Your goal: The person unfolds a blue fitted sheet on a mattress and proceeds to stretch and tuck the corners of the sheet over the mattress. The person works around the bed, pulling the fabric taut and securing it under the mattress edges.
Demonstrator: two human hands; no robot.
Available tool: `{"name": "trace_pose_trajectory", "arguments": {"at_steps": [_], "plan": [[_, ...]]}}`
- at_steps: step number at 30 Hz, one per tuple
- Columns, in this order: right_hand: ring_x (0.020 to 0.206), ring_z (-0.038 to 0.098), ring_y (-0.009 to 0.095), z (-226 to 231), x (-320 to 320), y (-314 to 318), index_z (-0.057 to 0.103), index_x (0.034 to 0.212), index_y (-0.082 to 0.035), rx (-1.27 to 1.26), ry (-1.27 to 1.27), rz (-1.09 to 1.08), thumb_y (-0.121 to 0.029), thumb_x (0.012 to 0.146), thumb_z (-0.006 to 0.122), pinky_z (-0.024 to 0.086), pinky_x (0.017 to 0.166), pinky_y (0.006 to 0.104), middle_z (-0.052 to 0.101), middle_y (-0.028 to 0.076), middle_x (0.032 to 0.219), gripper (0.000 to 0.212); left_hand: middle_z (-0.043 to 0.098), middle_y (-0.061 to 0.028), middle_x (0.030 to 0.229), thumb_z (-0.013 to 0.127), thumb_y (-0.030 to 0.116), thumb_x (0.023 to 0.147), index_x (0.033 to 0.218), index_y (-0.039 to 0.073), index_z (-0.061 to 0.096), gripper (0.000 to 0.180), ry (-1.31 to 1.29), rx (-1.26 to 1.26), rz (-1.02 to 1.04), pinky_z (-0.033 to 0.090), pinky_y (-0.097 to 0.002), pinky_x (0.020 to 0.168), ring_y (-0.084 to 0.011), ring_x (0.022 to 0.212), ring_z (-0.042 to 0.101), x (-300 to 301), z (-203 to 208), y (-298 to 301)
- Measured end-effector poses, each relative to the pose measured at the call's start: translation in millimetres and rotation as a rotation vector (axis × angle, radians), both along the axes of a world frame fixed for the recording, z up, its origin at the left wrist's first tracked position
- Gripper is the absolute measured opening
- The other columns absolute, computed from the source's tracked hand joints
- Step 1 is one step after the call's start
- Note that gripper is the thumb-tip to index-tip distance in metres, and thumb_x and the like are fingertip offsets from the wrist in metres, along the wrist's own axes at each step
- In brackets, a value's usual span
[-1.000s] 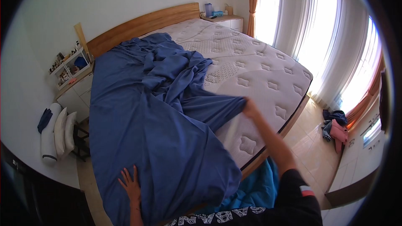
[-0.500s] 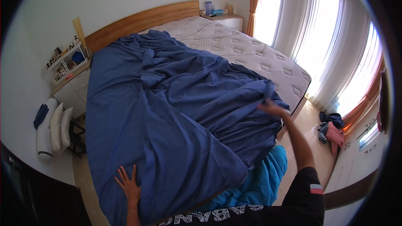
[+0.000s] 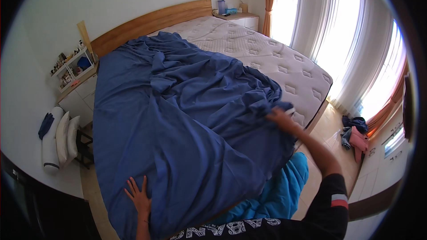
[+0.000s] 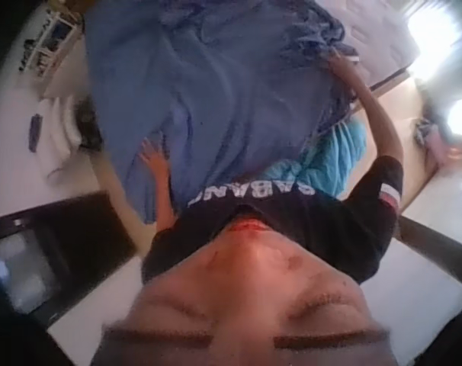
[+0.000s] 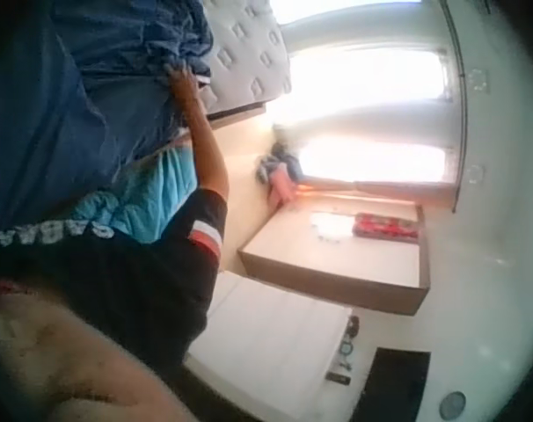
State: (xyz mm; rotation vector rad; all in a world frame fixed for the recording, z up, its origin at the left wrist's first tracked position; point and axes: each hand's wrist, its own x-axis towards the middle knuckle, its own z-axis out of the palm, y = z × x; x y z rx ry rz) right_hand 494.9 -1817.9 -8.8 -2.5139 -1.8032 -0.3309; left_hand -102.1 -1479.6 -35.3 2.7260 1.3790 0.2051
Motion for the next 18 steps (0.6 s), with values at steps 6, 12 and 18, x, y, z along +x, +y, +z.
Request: {"name": "trace_pose_trajectory", "arguments": {"at_steps": [6, 12, 18], "plan": [[0.106, 0.056, 0.036, 83.1, 164.3, -158.3, 0.051, 0.128, -0.017, 0.105, -0.45, -1.206, -0.016, 0.095, 0.048, 0.052, 0.08, 0.0463, 0.05, 0.017, 0.124, 0.033, 0.011, -0.0232, 0.158, 0.057, 0.055, 0.084, 0.149, 0.032, 0.033, 0.073, 0.004, 0.036, -0.01, 0.001, -0.0613, 0.114, -0.0395, 0.147, 0.006, 4.5, -15.1, 6.9], [0.132, 0.039, 0.042, 18.0, 71.6, -70.6, 0.043, 0.139, -0.012, 0.18, 0.201, -0.594, -0.035, 0.081, 0.069, 0.034, 0.108, 0.0504, 0.042, 0.025, 0.141, 0.067, 0.01, -0.0225, 0.158, 0.056, 0.054, 0.086, 0.149, 0.034, 0.032, 0.071, 0.032, 0.014, 0.014, 0.001, -0.0607, 0.114, -0.0386, 0.147, 0.006, 8.8, 0.2, -4.6], [0.108, 0.055, 0.041, -17.3, -54.0, -8.2, 0.048, 0.115, -0.01, 0.184, 0.479, -0.533, -0.025, 0.09, 0.059, 0.046, 0.09, 0.0481, 0.057, 0.02, 0.111, 0.031, 0.009, -0.0222, 0.158, 0.056, 0.053, 0.086, 0.149, 0.034, 0.032, 0.07, 0.029, 0.045, 0.014, 0.0, -0.06, 0.115, -0.0384, 0.147, 0.006, 4.0, -14.8, 3.6]]}}
